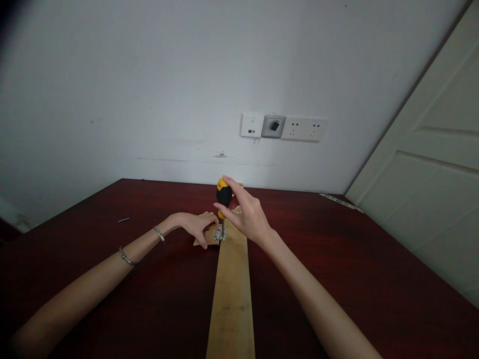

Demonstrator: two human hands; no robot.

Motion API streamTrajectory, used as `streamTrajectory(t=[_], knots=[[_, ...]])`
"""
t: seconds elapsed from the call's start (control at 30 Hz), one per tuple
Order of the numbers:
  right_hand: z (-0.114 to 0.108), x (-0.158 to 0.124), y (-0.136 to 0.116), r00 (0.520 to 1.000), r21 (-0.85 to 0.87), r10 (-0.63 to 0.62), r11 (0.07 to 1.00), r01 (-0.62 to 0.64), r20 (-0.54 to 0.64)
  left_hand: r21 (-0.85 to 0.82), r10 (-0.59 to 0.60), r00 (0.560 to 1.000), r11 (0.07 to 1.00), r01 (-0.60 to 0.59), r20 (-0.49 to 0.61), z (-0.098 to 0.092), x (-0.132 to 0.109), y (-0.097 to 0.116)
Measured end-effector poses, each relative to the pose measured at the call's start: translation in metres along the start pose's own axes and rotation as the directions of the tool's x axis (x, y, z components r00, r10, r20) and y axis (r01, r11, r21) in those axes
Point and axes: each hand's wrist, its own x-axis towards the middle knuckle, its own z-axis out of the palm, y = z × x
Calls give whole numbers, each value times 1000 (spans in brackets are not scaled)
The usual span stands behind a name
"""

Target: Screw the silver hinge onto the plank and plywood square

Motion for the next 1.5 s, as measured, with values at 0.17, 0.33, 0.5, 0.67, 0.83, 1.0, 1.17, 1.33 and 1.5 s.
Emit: streamTrajectory(t=[0.17,0.33,0.5,0.67,0.83,1.0,1.17,1.33,1.5], knots=[[0,-1,1,1000,-21,15,1000,-15,13,15,1,1000,1000,-1,3,1,1,-1],[0,1,1,1000,-25,24,999,-24,4,3,15,1000,1000,-15,10,0,1,-1],[-6,3,0,995,70,71,995,-76,69,1,7,1000,1000,-7,18,-1,-1,1],[-13,15,-5,962,25,177,982,-186,206,10,2,999,1000,-2,36,-1,-2,0],[-12,40,-13,933,-119,241,969,-216,269,9,-10,999,1000,10,49,-4,-5,5],[-16,60,-17,934,-139,207,975,-172,290,21,-34,997,999,32,75,-7,-9,10],[-32,74,-27,835,-148,149,986,-83,530,38,-40,997,999,37,70,-7,-10,12],[-32,81,-30,842,-264,174,964,-39,510,39,-61,996,998,58,64,-7,-9,12],[-32,82,-32,834,-294,164,956,-2,526,46,-64,996,997,61,62,-8,-9,13]])
